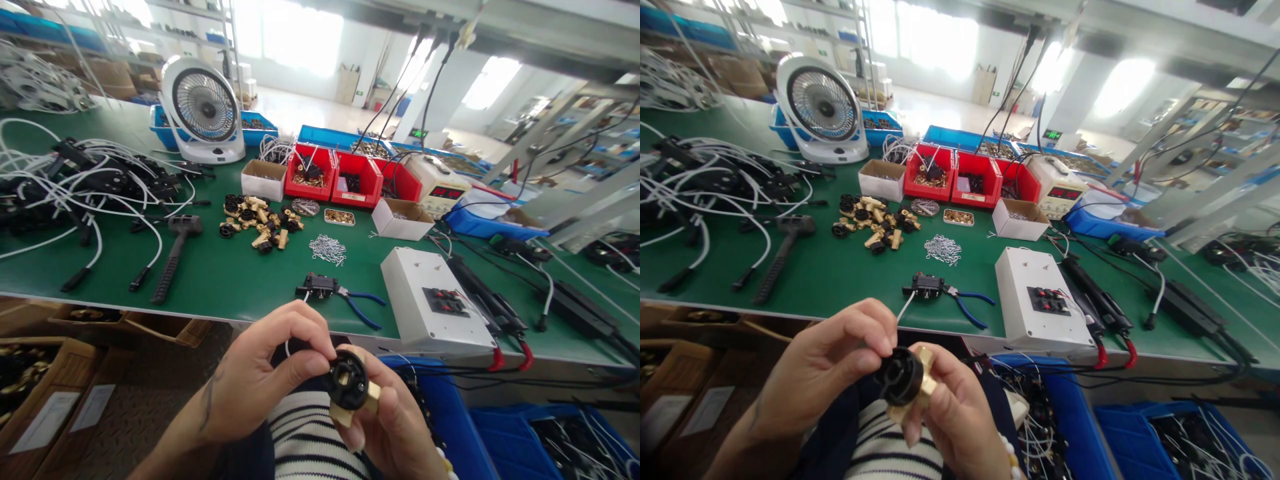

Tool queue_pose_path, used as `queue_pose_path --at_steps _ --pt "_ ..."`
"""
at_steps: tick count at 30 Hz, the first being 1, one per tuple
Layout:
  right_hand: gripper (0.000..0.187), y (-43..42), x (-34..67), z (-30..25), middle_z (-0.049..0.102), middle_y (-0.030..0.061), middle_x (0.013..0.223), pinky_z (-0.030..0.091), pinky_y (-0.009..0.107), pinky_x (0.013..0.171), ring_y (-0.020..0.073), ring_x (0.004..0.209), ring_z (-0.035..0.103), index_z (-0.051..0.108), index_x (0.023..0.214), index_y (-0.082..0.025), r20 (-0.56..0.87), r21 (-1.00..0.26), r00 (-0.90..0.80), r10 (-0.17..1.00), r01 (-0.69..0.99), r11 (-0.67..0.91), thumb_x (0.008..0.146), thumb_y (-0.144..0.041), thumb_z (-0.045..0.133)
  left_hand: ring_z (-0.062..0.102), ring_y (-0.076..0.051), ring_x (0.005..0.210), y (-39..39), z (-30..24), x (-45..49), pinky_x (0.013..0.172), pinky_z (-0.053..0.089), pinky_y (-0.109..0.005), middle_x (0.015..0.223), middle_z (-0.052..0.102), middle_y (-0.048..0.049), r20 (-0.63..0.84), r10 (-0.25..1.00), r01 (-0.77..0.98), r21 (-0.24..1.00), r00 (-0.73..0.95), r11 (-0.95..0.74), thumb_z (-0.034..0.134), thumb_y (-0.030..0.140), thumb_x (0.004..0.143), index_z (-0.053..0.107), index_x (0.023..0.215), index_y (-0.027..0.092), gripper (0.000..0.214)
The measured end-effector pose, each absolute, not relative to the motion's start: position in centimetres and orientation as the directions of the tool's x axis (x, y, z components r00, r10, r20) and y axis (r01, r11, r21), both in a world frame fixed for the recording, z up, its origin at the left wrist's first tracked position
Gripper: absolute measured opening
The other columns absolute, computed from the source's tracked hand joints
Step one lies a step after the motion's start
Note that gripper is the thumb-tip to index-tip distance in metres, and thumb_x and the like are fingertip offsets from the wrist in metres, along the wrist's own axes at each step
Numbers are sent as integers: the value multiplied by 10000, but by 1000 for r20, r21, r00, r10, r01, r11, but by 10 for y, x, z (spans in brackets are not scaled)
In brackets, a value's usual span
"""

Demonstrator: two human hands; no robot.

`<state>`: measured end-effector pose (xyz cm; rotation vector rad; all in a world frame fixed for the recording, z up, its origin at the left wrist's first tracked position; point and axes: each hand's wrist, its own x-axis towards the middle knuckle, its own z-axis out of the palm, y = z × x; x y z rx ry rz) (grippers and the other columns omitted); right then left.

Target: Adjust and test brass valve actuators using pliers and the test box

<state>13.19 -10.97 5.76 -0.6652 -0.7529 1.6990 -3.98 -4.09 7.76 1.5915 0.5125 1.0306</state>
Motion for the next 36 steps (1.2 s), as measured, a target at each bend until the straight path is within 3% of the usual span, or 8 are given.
queue_pose_path --at_steps 2,5,9,13,22,28,33,36 --pt "388 -109 132 59 569 -10 633 342 152 462 47 486 446 707 1057 -215 -59 -753 -204 977 -634 -178 805 -510 711 578 -142 851 -37 77 -39 775 464 -245 899 600 -3 352 793 -142 935 498 -326 603 296 928 604 868 219 98" --pt "383 -107 134 62 615 11 778 446 182 579 71 601 523 713 1060 -225 -97 -769 -101 990 -624 -139 749 -434 791 581 -159 809 -21 76 -32 763 461 -276 869 612 -9 315 867 211 885 386 -415 501 388 969 572 837 202 239" --pt "370 -107 135 61 623 25 936 494 223 654 89 670 550 709 1074 -252 -114 -803 -58 992 -583 -126 730 -331 821 609 -269 934 2 68 -9 807 484 -382 1076 624 -109 237 912 707 577 334 -409 418 441 984 596 1202 170 391" --pt "389 -109 134 59 645 33 1032 496 230 670 88 676 551 712 1070 -271 -112 -821 -51 992 -558 -121 710 -349 837 565 -376 1097 10 49 24 880 478 -461 1325 535 -212 128 912 797 450 389 -403 553 439 919 537 1349 166 509" --pt "401 -108 135 61 713 69 910 465 232 553 100 574 549 701 1045 -219 -126 -800 -63 990 -583 -139 705 -386 833 541 -379 1137 29 23 39 993 398 -537 1197 579 -194 55 972 641 743 227 -191 656 306 850 552 1166 123 379" --pt "380 -103 134 52 736 100 959 484 222 601 78 572 586 673 1097 -186 -216 -781 -50 975 -590 -204 792 -392 767 664 -261 999 28 42 6 805 558 -398 1187 642 -145 -58 959 189 982 277 5 381 445 930 373 1390 124 561" --pt "441 -103 128 57 735 69 967 530 300 735 149 741 695 636 1192 -221 -259 -803 -53 965 -544 -245 784 -304 783 578 -244 1188 1 57 -5 970 494 -357 1313 620 -40 -12 939 -342 930 345 137 479 395 918 503 1388 259 490" --pt "436 -105 129 57 733 46 900 527 306 706 144 686 682 636 1200 -229 -232 -834 -13 973 -512 -206 799 -344 763 487 -236 1313 -14 63 -6 1126 352 -372 1388 578 -1 84 937 -315 949 338 29 461 423 964 522 1379 331 430"
